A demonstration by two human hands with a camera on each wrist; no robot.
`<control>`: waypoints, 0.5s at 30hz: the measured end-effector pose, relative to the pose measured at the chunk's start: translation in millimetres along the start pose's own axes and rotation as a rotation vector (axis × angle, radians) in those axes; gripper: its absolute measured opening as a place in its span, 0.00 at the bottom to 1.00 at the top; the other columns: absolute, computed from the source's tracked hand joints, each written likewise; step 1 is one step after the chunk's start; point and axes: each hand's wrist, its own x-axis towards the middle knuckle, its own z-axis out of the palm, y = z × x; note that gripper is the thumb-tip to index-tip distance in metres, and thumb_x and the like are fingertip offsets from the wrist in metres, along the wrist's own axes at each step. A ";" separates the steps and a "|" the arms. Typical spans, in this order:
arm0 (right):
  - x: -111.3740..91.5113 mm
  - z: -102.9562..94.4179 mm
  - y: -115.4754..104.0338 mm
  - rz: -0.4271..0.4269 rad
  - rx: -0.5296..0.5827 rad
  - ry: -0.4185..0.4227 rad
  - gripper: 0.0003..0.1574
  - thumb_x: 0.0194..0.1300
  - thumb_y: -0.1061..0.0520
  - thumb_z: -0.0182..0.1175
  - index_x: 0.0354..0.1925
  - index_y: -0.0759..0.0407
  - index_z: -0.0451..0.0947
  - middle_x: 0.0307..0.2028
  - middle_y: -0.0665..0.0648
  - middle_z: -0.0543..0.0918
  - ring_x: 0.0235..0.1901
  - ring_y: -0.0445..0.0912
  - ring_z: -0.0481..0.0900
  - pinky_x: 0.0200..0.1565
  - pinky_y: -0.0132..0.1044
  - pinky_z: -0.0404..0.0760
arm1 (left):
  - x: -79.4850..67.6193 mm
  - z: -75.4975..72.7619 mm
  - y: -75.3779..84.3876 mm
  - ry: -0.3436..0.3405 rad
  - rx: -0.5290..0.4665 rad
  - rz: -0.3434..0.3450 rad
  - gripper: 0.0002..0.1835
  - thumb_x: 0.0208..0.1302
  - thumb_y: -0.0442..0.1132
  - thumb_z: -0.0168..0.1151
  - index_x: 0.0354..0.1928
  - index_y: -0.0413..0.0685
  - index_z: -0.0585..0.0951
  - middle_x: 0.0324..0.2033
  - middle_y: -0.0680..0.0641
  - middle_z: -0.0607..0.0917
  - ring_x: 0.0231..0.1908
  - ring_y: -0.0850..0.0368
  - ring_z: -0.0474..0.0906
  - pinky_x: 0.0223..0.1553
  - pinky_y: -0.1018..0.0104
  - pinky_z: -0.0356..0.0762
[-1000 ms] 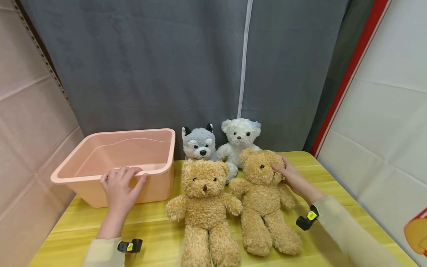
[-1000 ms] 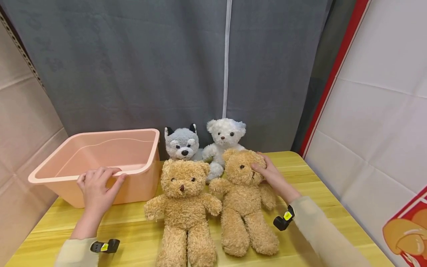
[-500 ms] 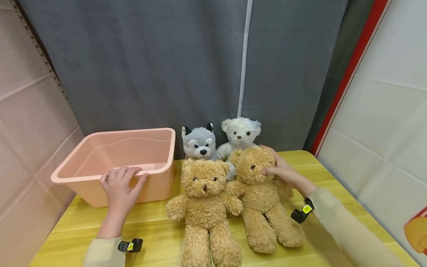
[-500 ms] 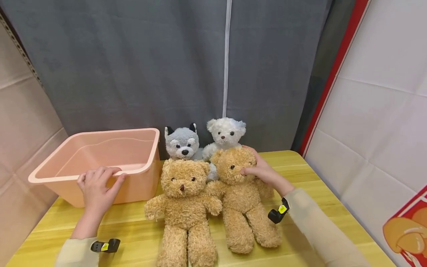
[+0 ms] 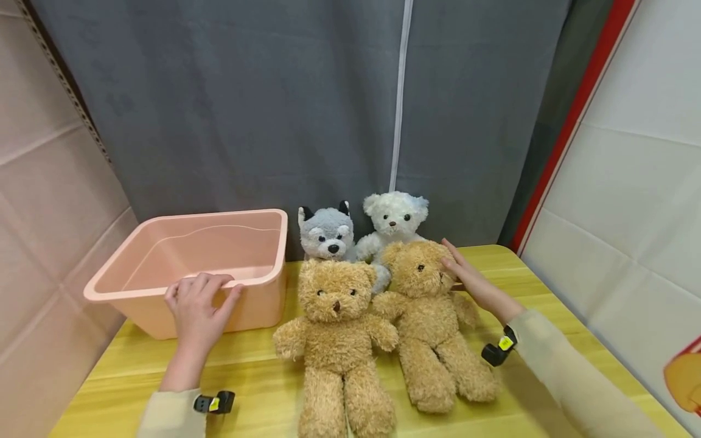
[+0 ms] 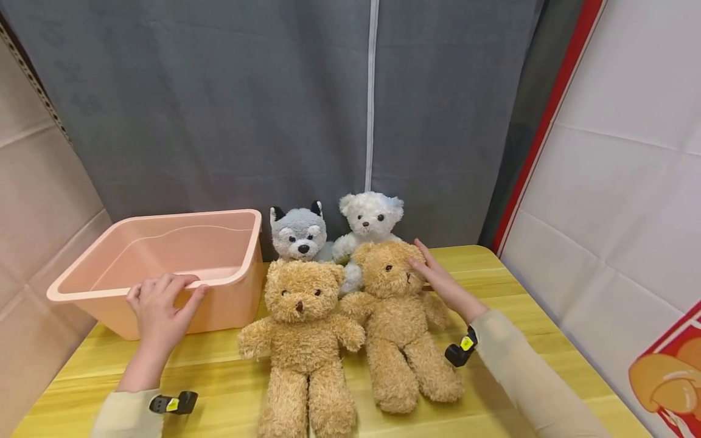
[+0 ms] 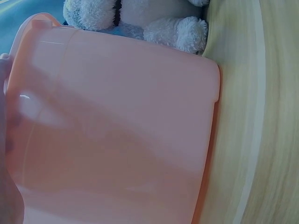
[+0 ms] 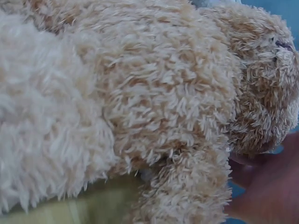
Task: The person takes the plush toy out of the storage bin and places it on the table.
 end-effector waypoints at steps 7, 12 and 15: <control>-8.5 -11.8 9.1 0.054 0.054 0.101 0.44 0.76 0.35 0.31 0.76 0.51 0.27 0.74 0.69 0.32 0.67 0.76 0.45 0.61 0.68 0.55 | 2.1 -5.1 4.0 -0.034 0.013 0.006 0.18 0.58 0.54 0.64 0.38 0.45 0.82 0.32 0.43 0.80 0.41 0.38 0.67 0.52 0.36 0.48; -16.4 -18.0 13.7 0.057 0.025 0.089 0.43 0.76 0.35 0.30 0.77 0.52 0.29 0.74 0.71 0.35 0.67 0.74 0.47 0.60 0.69 0.53 | 4.2 -11.4 9.0 -0.078 0.030 -0.003 0.15 0.54 0.46 0.69 0.39 0.46 0.82 0.35 0.42 0.82 0.44 0.38 0.69 0.53 0.36 0.48; -19.9 -19.8 15.0 0.054 0.003 0.088 0.43 0.76 0.35 0.31 0.77 0.52 0.31 0.74 0.69 0.35 0.67 0.73 0.47 0.60 0.70 0.53 | 5.4 -14.4 13.0 -0.117 0.044 -0.010 0.15 0.54 0.45 0.70 0.42 0.47 0.83 0.38 0.43 0.83 0.45 0.39 0.71 0.55 0.36 0.48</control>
